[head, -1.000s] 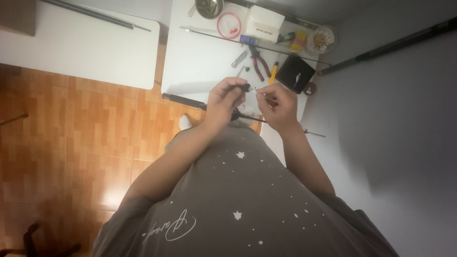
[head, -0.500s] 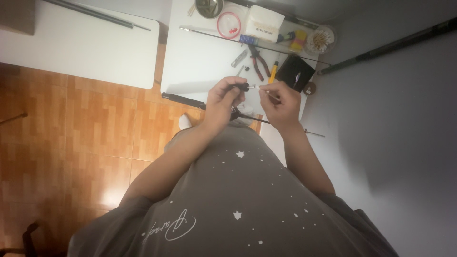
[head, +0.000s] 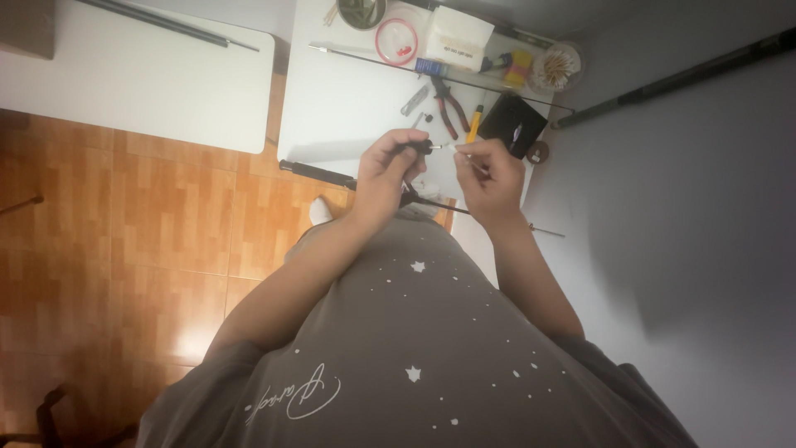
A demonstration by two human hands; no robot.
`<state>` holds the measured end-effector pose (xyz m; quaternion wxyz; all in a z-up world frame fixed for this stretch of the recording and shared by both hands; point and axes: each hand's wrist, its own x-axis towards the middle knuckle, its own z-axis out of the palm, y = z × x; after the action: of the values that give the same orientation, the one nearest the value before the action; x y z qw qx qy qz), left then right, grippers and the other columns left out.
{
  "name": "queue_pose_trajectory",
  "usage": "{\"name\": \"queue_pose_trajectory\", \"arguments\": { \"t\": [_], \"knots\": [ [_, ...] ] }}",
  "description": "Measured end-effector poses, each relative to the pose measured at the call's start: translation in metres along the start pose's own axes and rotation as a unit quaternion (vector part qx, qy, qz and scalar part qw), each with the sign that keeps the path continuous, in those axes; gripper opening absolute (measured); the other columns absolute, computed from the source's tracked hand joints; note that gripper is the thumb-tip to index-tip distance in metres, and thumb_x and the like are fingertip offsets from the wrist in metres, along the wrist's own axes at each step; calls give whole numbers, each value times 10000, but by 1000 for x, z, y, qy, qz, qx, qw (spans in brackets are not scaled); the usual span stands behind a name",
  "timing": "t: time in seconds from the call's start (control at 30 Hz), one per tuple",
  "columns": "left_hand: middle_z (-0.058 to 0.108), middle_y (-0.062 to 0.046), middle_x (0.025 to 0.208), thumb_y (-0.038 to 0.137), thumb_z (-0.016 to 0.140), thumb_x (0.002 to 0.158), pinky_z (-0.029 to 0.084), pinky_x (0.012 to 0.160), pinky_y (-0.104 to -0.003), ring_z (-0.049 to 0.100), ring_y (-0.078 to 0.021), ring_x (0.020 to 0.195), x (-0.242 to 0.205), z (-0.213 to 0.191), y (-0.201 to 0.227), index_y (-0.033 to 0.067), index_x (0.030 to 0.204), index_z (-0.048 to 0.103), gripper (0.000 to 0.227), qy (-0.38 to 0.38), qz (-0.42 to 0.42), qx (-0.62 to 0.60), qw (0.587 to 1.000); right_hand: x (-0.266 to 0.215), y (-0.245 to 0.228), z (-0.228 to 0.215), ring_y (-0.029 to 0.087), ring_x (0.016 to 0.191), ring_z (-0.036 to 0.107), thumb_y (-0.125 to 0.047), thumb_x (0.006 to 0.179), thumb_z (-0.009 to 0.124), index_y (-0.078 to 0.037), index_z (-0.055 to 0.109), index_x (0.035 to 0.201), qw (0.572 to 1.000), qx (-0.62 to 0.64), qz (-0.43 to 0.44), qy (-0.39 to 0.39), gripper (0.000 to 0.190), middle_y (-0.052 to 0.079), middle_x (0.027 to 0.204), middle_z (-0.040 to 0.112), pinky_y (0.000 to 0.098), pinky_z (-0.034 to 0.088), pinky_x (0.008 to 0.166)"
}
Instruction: Assembling and inspecting a baitcasting reel mounted on a fishing rod.
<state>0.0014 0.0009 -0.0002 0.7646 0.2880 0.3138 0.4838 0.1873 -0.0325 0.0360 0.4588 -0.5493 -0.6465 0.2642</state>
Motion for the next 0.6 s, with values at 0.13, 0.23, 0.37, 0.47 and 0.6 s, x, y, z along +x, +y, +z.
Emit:
{"name": "queue_pose_trajectory", "arguments": {
  "t": [0.13,0.23,0.37,0.47,0.6],
  "knots": [
    [655,-38,1036,-8,509,1039,533,801,-239,608,-99,885,1,0,-3,2,1216,653,229,2,-22,-13,1000,1,-3,-2,5,603,493,26,997,714,-23,655,1060,1000,-22,-5,-8,99,-10,728,589,197,338,517],
    [657,-44,983,-7,511,1048,485,731,-228,591,-96,847,3,-2,-3,-6,1227,664,235,1,-7,9,1000,1,0,0,18,657,518,29,1021,703,-15,648,1096,1000,-1,2,-10,103,-2,774,609,200,370,545],
    [665,-31,985,-4,512,1029,495,740,-225,601,-87,848,3,1,-1,-5,1213,658,236,5,-19,4,1000,-1,2,-1,30,614,461,32,995,724,-24,647,1071,1000,-9,1,-2,121,-14,717,556,215,339,543],
    [659,-33,962,-2,512,1033,480,722,-222,594,-86,838,3,-1,-3,-8,1220,663,241,1,-12,12,1000,1,3,0,25,604,467,35,994,723,-32,641,1060,1000,-22,-10,-5,125,-20,715,564,215,341,544],
    [649,-26,957,0,511,1037,488,732,-220,598,-84,841,2,1,-3,-3,1222,658,236,1,-15,4,1000,1,2,2,32,620,465,45,992,719,-26,640,1070,999,-21,-25,-4,132,-14,722,557,218,353,561]
  ]
}}
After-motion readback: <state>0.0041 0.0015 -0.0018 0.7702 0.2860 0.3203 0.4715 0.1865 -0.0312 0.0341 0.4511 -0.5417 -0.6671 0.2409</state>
